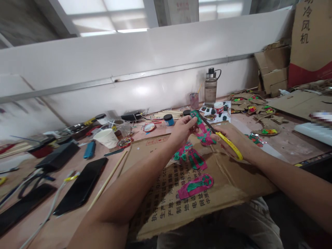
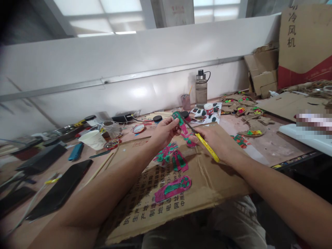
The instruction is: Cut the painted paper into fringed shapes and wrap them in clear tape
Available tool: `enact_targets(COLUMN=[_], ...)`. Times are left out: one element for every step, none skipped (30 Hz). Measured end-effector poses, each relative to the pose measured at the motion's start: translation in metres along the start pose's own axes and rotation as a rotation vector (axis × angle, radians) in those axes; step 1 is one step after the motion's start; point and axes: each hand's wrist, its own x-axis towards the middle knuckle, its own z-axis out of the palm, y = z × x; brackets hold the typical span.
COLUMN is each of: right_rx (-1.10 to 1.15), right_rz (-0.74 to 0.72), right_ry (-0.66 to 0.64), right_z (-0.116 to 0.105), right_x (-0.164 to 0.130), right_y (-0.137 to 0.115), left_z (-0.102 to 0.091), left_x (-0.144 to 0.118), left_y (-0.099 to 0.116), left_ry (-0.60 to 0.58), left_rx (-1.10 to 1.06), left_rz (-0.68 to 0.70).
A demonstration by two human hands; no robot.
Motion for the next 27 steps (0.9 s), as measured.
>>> enact_targets(right_rx=[-0.004, -0.017, -0.037, -0.059, -0.079, -0.090, -0.091, -0.081, -0.062, -0.037, -0.009, 0.017, 0.039, 0.053, 0.063, 0.068, 0.073, 0.079, 0.081, 0.078, 0.067, 0.046, 0.021, -0.001, -0.013, -0.016, -0.013], right_rz=[-0.007, -0.012, -0.013, -0.005, 0.007, 0.018, 0.023, 0.025, 0.027, 0.031, 0.039, 0.056, 0.076, 0.091, 0.100, 0.106, 0.109, 0.107, 0.100, 0.091, 0.077, 0.056, 0.034, 0.019, 0.013, 0.010, 0.009], right_ry=[0.007, 0.010, 0.004, -0.004, -0.007, -0.005, -0.002, 0.002, 0.005, 0.005, 0.005, 0.005, 0.007, 0.012, 0.013, 0.013, 0.010, 0.005, 0.002, 0.003, 0.012, 0.024, 0.041, 0.058, 0.071, 0.075, 0.070], right_z=[0.000, -0.001, -0.001, -0.001, -0.002, -0.002, -0.002, -0.002, -0.001, -0.001, -0.002, -0.002, -0.001, -0.001, -0.001, -0.001, -0.001, -0.001, 0.000, 0.000, 0.001, 0.001, 0.002, 0.002, 0.003, 0.003, 0.004], right_x=[0.000, 0.000, -0.001, -0.001, -0.002, -0.003, -0.003, -0.004, -0.004, -0.004, -0.003, -0.003, -0.002, -0.002, -0.002, -0.001, -0.001, -0.001, -0.001, -0.002, -0.002, -0.002, -0.003, -0.003, -0.003, -0.004, -0.004], right_y=[-0.002, -0.003, -0.003, -0.003, -0.002, -0.001, 0.000, 0.000, -0.001, -0.002, -0.004, -0.006, -0.008, -0.009, -0.010, -0.010, -0.010, -0.008, -0.007, -0.004, -0.002, 0.001, 0.004, 0.007, 0.010, 0.012, 0.014], left_z=[0.001, 0.001, 0.002, 0.003, 0.004, 0.005, 0.006, 0.006, 0.007, 0.007, 0.007, 0.007, 0.007, 0.007, 0.006, 0.006, 0.006, 0.006, 0.005, 0.005, 0.004, 0.004, 0.003, 0.002, 0.001, 0.000, -0.001], left_x=[0.000, -0.001, -0.001, -0.002, -0.002, -0.003, -0.003, -0.003, -0.004, -0.004, -0.004, -0.004, -0.005, -0.005, -0.005, -0.005, -0.005, -0.005, -0.005, -0.004, -0.004, -0.003, -0.002, -0.001, -0.001, 0.000, 0.000], left_y=[-0.001, -0.001, -0.002, -0.002, -0.003, -0.003, -0.003, -0.003, -0.003, -0.002, -0.002, -0.002, -0.001, -0.001, -0.001, -0.001, -0.001, -0.001, -0.002, -0.002, -0.002, -0.002, -0.003, -0.003, -0.003, -0.003, -0.003], left_ry=[-0.010, -0.023, -0.038, -0.051, -0.063, -0.071, -0.075, -0.076, -0.075, -0.073, -0.072, -0.071, -0.071, -0.070, -0.070, -0.069, -0.070, -0.073, -0.076, -0.078, -0.076, -0.067, -0.049, -0.026, -0.005, 0.010, 0.015], left_rx=[0.002, 0.004, 0.005, 0.007, 0.010, 0.014, 0.019, 0.025, 0.030, 0.032, 0.033, 0.034, 0.036, 0.038, 0.040, 0.042, 0.044, 0.045, 0.046, 0.048, 0.054, 0.063, 0.073, 0.082, 0.090, 0.096, 0.101], left_rz=[0.002, 0.004, 0.006, 0.007, 0.006, 0.003, -0.002, -0.007, -0.012, -0.014, -0.016, -0.016, -0.016, -0.015, -0.014, -0.014, -0.013, -0.011, -0.007, -0.002, 0.004, 0.011, 0.020, 0.031, 0.042, 0.052, 0.062])
